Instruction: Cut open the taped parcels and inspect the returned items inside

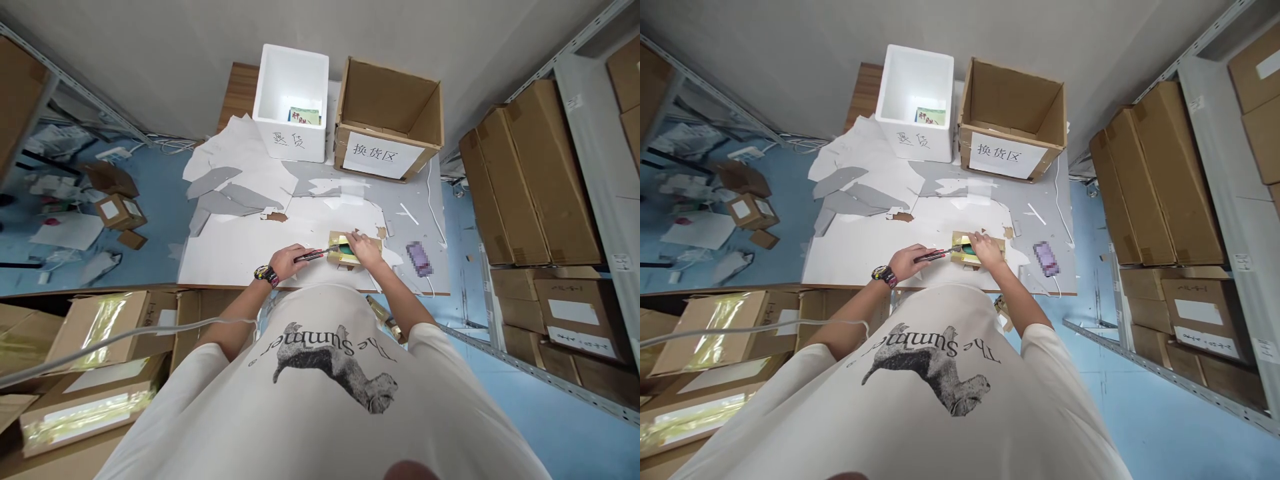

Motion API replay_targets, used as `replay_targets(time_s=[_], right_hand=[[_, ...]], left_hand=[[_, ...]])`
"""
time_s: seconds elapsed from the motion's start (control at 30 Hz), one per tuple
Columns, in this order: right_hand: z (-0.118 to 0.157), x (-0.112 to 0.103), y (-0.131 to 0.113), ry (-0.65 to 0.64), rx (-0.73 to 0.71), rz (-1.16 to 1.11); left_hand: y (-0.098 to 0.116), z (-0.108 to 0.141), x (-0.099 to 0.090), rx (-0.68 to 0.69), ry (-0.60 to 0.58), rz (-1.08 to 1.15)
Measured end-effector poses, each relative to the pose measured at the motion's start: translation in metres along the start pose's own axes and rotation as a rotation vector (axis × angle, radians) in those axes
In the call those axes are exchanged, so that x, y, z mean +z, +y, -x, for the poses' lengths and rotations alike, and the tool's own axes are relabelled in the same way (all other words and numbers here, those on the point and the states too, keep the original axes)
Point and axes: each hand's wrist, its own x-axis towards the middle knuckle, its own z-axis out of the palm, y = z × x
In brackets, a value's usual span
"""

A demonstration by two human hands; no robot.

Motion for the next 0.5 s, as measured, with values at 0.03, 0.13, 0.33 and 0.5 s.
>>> replay_targets(time_s=[0.03, 0.13, 0.33, 0.5], right_hand=[[-0.001, 0.002, 0.001, 0.005, -0.001, 0.01], [-0.003, 0.006, 0.003, 0.001, -0.016, 0.031], [-0.002, 0.004, 0.005, -0.015, -0.023, 0.015], [0.0, -0.002, 0.004, -0.038, -0.049, 0.018]], left_hand=[[-0.001, -0.001, -0.001, 0.007, -0.01, -0.006], [-0.001, -0.004, 0.005, -0.016, 0.014, -0.028], [-0.001, -0.014, 0.032, -0.037, 0.059, -0.051], [-0.011, -0.012, 0.041, -0.054, 0.102, -0.059]])
